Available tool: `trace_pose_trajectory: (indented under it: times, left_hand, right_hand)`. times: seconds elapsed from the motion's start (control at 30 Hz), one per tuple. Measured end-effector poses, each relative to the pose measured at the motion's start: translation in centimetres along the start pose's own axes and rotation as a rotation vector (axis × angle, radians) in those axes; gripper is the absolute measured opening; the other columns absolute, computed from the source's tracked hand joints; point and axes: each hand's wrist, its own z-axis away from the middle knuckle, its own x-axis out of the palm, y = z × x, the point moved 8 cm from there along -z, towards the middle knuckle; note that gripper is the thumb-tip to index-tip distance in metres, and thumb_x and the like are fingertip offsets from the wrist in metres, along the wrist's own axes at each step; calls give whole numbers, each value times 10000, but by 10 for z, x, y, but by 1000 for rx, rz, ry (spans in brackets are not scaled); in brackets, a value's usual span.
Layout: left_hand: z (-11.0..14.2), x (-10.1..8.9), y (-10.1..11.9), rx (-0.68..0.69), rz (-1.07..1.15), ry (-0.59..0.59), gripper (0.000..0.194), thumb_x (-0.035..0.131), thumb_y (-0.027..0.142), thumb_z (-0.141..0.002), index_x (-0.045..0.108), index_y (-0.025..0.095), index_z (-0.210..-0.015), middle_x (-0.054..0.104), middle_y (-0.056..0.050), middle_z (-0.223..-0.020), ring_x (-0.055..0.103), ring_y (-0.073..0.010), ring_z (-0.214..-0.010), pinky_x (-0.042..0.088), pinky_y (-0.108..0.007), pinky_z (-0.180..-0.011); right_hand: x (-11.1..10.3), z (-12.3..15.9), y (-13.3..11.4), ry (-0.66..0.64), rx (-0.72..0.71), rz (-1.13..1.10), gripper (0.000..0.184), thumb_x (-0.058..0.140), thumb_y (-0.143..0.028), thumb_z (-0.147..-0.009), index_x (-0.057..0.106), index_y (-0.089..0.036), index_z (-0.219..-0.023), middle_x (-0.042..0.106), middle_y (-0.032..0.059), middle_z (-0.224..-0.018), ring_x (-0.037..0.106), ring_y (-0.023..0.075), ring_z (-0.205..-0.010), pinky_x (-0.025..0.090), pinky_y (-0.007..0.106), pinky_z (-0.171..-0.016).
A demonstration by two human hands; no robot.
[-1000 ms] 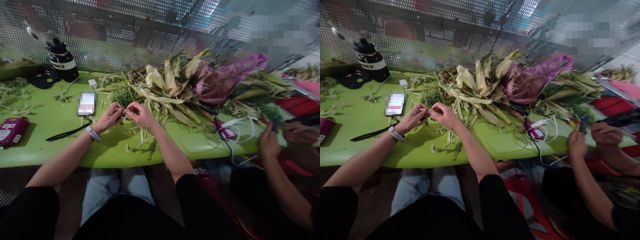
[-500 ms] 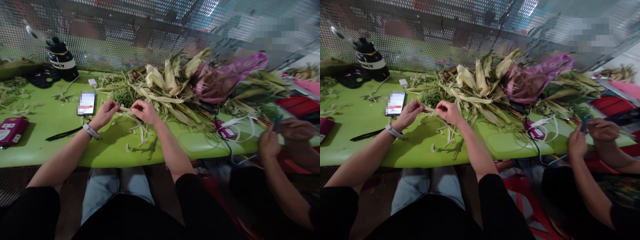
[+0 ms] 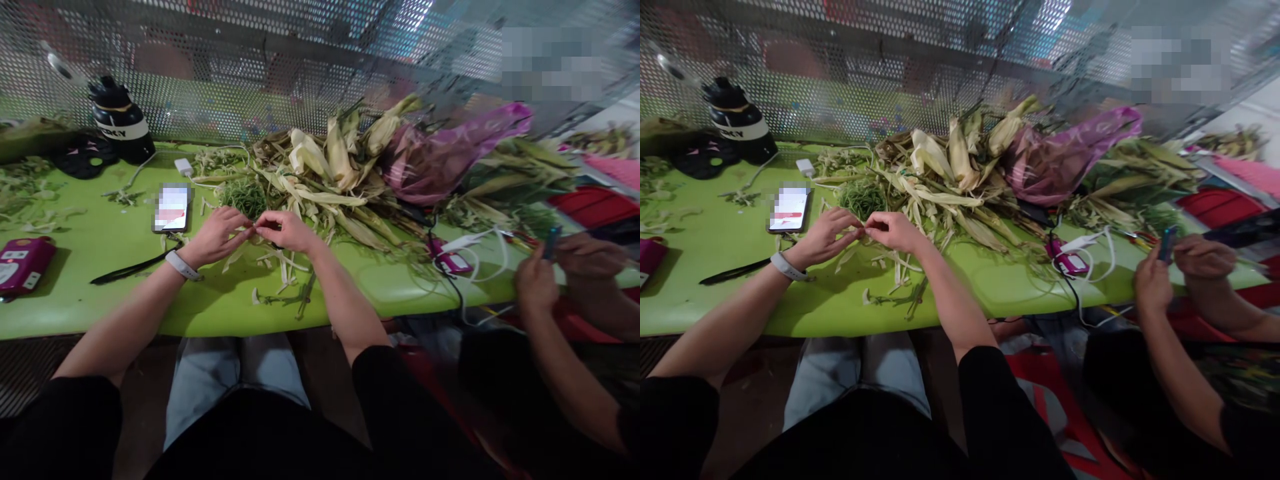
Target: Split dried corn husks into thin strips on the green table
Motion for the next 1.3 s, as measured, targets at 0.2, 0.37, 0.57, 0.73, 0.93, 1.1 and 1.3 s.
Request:
trace_pose_trajectory:
  times: [0.2,0.37,0.57,0.73,0.93,1.1,1.3]
  left_hand:
    - [1,11,-16,-166,237,-58,226,540,373,-933,615,162,-960,645,-51,-804,569,-158,-696,425,-276,-635]
    - [1,9,-24,-203,212,7,199,570,350,-912,607,170,-835,657,-57,-813,582,-163,-723,428,-282,-649]
    - [5,7,-35,-316,268,95,188,525,342,-941,553,182,-847,682,-46,-799,596,-154,-699,433,-279,-645]
    - [5,7,-39,-331,317,116,194,516,351,-941,546,185,-845,693,-51,-825,606,-152,-723,450,-283,-677]
    - [5,8,-39,-311,333,116,186,526,344,-936,556,183,-847,686,-39,-830,610,-146,-738,465,-280,-686]
    - [6,4,-38,-301,387,166,175,529,339,-947,549,181,-874,702,-53,-859,649,-156,-786,496,-302,-739]
    - [7,1,-39,-313,489,223,179,531,351,-954,525,179,-907,726,-86,-900,689,-179,-856,525,-340,-788]
  right_hand:
    - [-3,-1,1,40,-12,36,276,555,-409,-893,670,-158,-906,625,27,-791,507,143,-717,384,269,-646]
    - [-11,2,1,29,19,-36,231,580,-320,-842,664,-145,-966,603,14,-783,497,132,-694,386,265,-643]
    - [-17,5,15,-104,142,-162,292,545,-267,-804,663,-138,-1038,642,21,-836,519,126,-681,411,257,-632]
    - [-22,5,19,-99,112,-98,270,564,-313,-820,709,-151,-981,642,14,-799,506,124,-676,397,264,-650]
    - [-18,2,21,-85,75,-90,334,591,-374,-837,708,-134,-1039,668,33,-813,553,145,-700,442,278,-671]
    - [-24,-2,28,-13,16,8,300,604,-379,-842,743,-157,-987,712,72,-986,627,189,-860,479,335,-824]
    - [-35,-2,34,103,83,80,286,539,-380,-899,692,-148,-967,716,73,-953,622,201,-863,459,346,-839]
